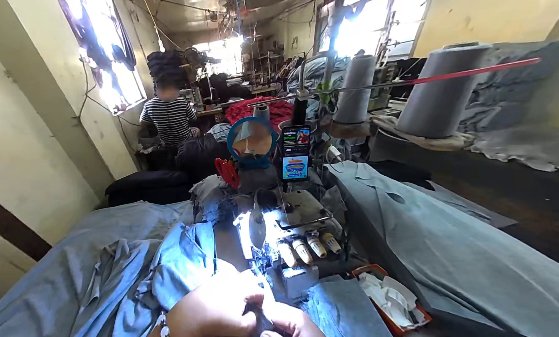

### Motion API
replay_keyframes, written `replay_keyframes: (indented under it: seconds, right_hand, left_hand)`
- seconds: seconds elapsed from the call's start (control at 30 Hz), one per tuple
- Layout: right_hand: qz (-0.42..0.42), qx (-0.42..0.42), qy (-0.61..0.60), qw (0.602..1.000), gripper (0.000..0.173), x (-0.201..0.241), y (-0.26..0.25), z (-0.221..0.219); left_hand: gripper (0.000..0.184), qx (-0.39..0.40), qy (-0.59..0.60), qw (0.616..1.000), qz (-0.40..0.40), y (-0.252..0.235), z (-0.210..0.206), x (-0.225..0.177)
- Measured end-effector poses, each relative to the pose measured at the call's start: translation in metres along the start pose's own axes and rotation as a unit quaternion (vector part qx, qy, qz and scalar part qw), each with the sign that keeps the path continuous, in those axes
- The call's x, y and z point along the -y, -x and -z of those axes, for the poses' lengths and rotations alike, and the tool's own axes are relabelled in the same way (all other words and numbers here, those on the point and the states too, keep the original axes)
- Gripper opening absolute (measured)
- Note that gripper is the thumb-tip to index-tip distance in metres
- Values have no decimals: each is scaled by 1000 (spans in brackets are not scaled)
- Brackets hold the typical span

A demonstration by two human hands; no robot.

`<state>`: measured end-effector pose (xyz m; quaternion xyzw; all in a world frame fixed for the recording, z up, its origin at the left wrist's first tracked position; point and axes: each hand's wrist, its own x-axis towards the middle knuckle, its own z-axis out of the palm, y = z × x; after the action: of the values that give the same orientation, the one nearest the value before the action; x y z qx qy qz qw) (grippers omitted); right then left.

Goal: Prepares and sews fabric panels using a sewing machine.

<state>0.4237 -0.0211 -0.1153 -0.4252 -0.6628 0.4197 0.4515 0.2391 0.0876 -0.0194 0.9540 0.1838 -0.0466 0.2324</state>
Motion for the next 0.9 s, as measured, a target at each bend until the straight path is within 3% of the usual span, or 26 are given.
replay_keyframes:
  seconds: [0.2,0.33,0.43,0.53,0.6,0.77,0.8,0.9]
  right_hand:
    - [-7,0,-9,1000,22,-7,-5,2]
    - [-4,17,-10,1000,23,-7,-12,8]
    - [1,22,-5,1000,20,-8,-12,9]
    - [-11,15,-13,1000,19,-8,-10,8]
    - [-8,10,-9,1000,17,-8,-12,9]
    - [7,-5,44,999,19,-13,-19,13]
    - [9,-6,60,998,19,-13,-20,15]
    - [25,-15,78,997,20,-2,-15,16]
  left_hand:
    - [29,8,-200,977,81,-14,0,24]
    - [26,-85,-238,967,39,-7,-10,15]
    - [16,-196,-245,949,-43,-2,-27,0]
    - [17,-209,-235,948,-48,-4,-33,-8]
    - [19,-201,-226,953,-31,-4,-32,-4]
    - [27,-133,-228,958,110,-6,-17,16]
    - [25,-150,-218,958,107,-4,-17,17]
    - [17,-221,-136,966,-4,2,-21,-3]
